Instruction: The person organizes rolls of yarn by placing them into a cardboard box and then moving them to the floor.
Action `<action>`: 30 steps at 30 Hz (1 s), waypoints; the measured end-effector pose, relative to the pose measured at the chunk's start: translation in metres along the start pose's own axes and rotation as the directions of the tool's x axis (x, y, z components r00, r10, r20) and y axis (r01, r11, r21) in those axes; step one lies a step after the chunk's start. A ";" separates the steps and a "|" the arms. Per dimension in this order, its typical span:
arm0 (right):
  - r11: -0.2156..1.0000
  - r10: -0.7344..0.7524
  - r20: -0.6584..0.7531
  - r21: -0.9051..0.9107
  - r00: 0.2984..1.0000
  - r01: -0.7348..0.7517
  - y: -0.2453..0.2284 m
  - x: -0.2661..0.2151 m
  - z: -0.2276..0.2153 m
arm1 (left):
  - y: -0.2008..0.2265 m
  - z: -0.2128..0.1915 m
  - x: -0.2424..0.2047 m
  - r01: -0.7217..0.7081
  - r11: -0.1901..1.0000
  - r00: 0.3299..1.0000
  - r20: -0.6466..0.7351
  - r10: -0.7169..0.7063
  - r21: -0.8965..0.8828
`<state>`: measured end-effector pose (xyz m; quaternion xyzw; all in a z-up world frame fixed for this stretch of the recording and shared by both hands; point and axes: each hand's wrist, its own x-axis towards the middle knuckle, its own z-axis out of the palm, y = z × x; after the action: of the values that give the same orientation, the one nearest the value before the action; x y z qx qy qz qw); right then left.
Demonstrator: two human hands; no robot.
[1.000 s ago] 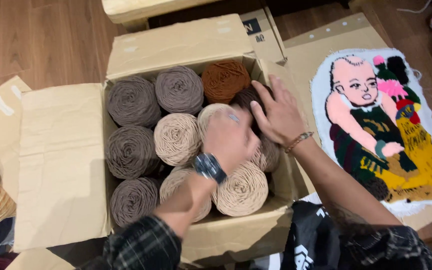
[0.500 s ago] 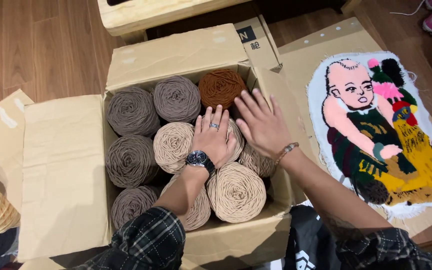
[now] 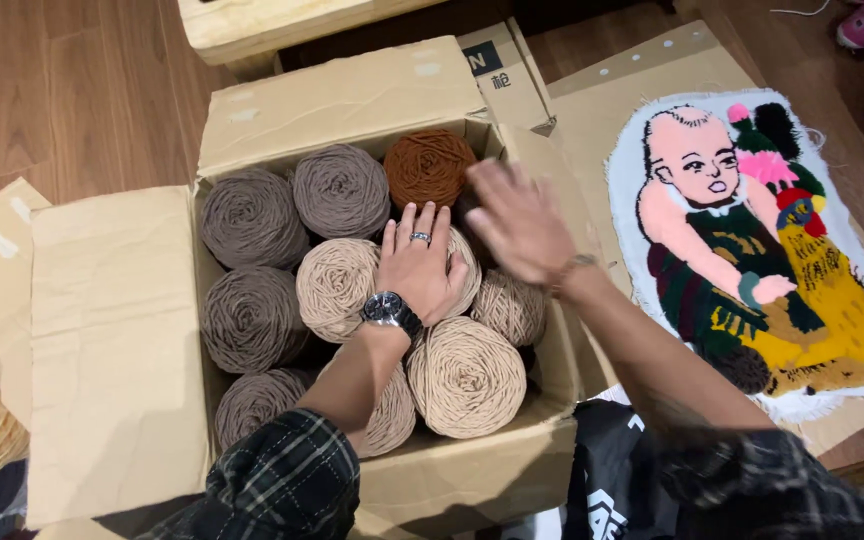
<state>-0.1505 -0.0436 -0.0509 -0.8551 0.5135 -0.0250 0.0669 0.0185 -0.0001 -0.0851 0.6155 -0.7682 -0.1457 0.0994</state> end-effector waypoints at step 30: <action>0.094 0.604 0.163 0.958 0.780 -0.272 0.012 -0.176 -0.124 | -0.152 -0.106 -0.120 0.298 0.954 0.794 -0.544 -0.271 -0.040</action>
<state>-0.2574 0.0951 0.0752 -0.4229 0.6249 -0.4249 0.5001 0.2197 0.0762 -0.0353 0.7418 -0.6103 0.0399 0.2751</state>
